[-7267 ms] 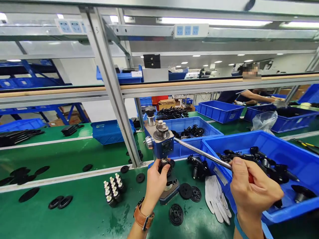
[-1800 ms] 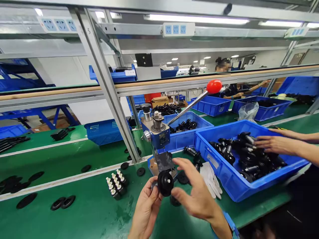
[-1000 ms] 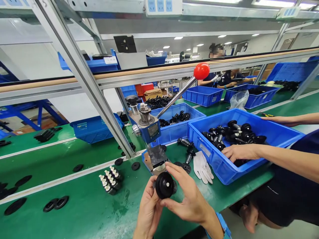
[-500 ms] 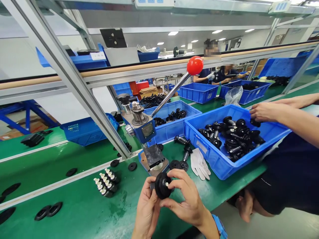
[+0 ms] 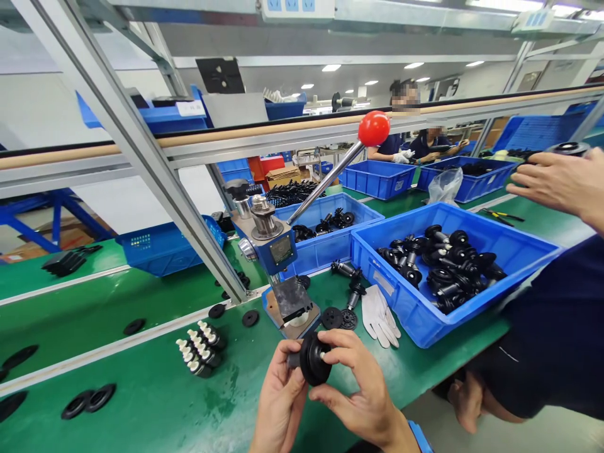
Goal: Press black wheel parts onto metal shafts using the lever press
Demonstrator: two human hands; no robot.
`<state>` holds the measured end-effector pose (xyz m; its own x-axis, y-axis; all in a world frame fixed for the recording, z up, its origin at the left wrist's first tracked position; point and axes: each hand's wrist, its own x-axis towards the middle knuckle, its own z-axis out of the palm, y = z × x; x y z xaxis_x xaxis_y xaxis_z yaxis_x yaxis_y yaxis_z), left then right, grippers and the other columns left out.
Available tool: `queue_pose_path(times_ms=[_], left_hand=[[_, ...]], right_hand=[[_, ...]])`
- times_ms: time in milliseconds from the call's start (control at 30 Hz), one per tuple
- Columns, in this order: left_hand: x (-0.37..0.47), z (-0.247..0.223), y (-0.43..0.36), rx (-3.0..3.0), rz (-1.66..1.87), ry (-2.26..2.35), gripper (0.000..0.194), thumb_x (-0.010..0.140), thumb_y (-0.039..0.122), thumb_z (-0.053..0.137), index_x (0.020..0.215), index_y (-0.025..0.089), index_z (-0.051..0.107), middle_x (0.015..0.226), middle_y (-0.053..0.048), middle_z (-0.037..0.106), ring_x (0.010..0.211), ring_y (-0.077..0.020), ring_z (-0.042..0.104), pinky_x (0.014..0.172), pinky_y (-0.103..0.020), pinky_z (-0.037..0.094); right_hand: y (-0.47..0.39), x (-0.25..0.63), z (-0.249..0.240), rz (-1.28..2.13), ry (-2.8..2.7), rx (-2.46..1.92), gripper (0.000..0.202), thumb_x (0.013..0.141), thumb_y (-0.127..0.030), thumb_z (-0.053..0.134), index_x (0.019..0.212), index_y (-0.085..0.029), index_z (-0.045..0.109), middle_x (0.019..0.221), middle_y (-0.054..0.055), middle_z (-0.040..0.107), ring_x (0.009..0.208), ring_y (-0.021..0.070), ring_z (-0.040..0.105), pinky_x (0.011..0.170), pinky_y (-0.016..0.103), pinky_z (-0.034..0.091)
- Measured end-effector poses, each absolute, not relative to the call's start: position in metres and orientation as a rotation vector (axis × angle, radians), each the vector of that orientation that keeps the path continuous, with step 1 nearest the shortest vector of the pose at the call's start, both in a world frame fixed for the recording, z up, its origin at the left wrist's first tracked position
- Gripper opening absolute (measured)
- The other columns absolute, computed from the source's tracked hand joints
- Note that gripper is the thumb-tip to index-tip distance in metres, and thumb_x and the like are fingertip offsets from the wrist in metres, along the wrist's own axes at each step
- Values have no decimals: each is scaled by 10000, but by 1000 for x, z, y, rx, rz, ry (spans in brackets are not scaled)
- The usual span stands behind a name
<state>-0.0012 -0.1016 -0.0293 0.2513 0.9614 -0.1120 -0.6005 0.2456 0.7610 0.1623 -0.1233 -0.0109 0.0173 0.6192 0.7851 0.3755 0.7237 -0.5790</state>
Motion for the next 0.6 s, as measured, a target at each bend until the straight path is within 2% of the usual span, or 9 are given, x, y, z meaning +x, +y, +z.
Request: queue_pose_path(times_ms=[167, 333, 400, 500, 600], left_hand=[[0, -29, -102, 687, 1189, 675, 438, 667, 324, 970, 999, 226, 701, 958, -16, 705, 845, -141, 676, 783, -190, 555], [1, -36, -102, 751, 1151, 708, 428, 711, 373, 937, 1036, 234, 696, 980, -38, 724, 886, -181, 688, 832, -245, 554], [2, -42, -101, 817, 1135, 800, 434, 719, 413, 924, 1041, 221, 704, 977, -55, 738, 889, -202, 694, 834, -262, 552], [8, -48, -100, 930, 1152, 981, 472, 669, 485, 935, 981, 189, 739, 936, -71, 753, 875, -229, 699, 813, -268, 556], [20, -51, -100, 999, 1150, 1031, 514, 601, 546, 948, 910, 178, 765, 886, -70, 755, 838, -237, 701, 791, -282, 570]], right_hand=[[-126, 162, -11, 279, -1591, -816, 460, 928, -342, 757, 1328, -271, 540, 1309, 92, 677, 1220, 218, 646, 1053, 351, 543], [-129, 168, -22, 386, -1619, -904, 620, 965, -401, 689, 1517, -293, 428, 1483, 101, 582, 1357, 257, 569, 1140, 401, 486], [-129, 174, -29, 474, -1634, -994, 708, 943, -419, 709, 1564, -297, 392, 1462, 96, 598, 1288, 258, 614, 1090, 385, 519], [-130, 184, -37, 656, -1628, -1137, 839, 845, -433, 804, 1578, -289, 422, 1343, 93, 652, 1069, 231, 682, 906, 319, 582], [-131, 190, -39, 815, -1582, -1231, 692, 761, -322, 809, 1421, -262, 612, 1188, 75, 681, 913, 199, 669, 756, 270, 564]])
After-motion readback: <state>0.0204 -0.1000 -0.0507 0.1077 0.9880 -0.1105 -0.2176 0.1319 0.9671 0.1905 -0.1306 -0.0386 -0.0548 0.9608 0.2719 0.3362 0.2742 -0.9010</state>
